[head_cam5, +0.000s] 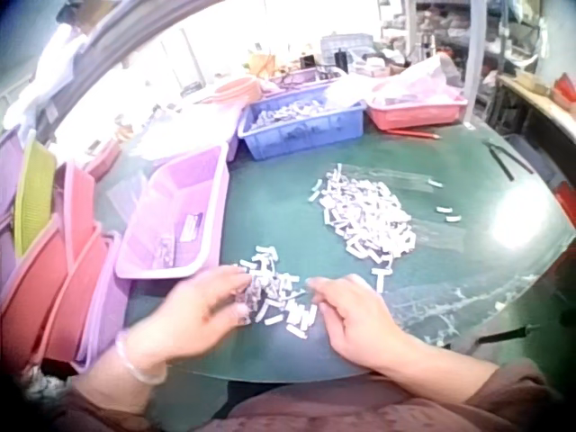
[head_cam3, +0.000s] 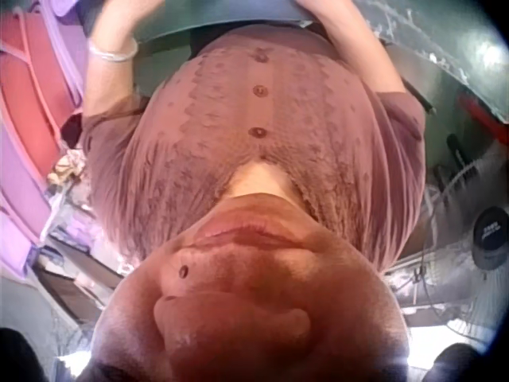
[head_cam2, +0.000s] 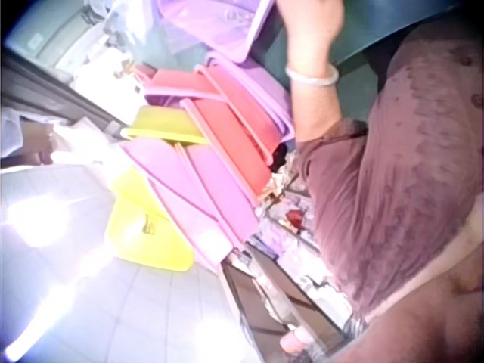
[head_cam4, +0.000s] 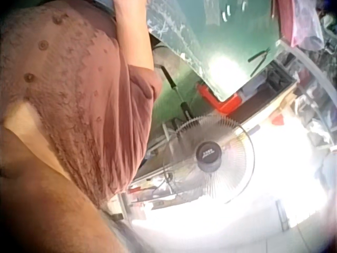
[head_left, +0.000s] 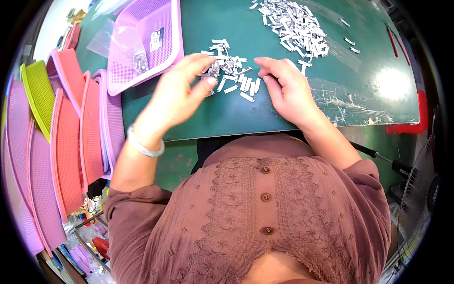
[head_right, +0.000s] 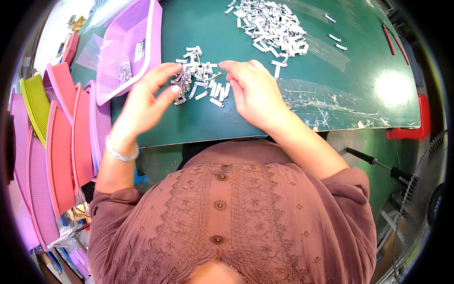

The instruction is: The person repeatedly picks up small metal fasteners from a pile on a green table, joins two pieces together by hand, and places the assembled units into a clear plastic bag. The person also transfers some fasteners from a purple basket to the table and continues assembling them.

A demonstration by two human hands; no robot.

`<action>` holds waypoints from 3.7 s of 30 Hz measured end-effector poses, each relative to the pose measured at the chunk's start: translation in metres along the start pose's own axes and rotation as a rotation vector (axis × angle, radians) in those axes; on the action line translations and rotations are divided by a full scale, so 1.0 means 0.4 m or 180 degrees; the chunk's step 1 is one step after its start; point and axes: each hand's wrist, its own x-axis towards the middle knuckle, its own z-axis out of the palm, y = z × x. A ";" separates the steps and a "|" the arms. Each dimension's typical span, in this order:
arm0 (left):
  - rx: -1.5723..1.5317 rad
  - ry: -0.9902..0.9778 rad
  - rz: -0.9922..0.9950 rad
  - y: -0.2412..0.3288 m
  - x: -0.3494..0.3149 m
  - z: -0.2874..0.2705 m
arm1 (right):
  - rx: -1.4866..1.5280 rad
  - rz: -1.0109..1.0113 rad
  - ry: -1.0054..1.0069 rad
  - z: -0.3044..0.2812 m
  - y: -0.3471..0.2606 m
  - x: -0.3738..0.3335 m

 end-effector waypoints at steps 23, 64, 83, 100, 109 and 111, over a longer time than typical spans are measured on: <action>0.0147 0.0224 0.0357 -0.026 0.110 0.166 | -0.0658 -0.0060 -0.0828 -0.001 0.004 0.087; -0.3491 0.0258 -0.0514 -0.043 0.083 0.125 | 0.0395 -0.0157 -0.0123 0.009 -0.042 0.117; -0.3384 0.0383 -0.0466 -0.050 0.083 0.126 | 0.0441 -0.0036 -0.0170 0.003 -0.047 0.115; -0.3187 0.0218 -0.0521 -0.054 0.082 0.127 | 0.0540 0.0103 -0.0300 0.000 -0.056 0.111; -0.3231 0.0075 -0.0548 -0.052 0.083 0.119 | 0.0245 -0.0252 -0.0221 0.004 -0.051 0.117; -0.3262 0.0074 -0.0547 -0.053 0.083 0.120 | 0.0392 -0.0112 -0.0308 0.003 -0.053 0.114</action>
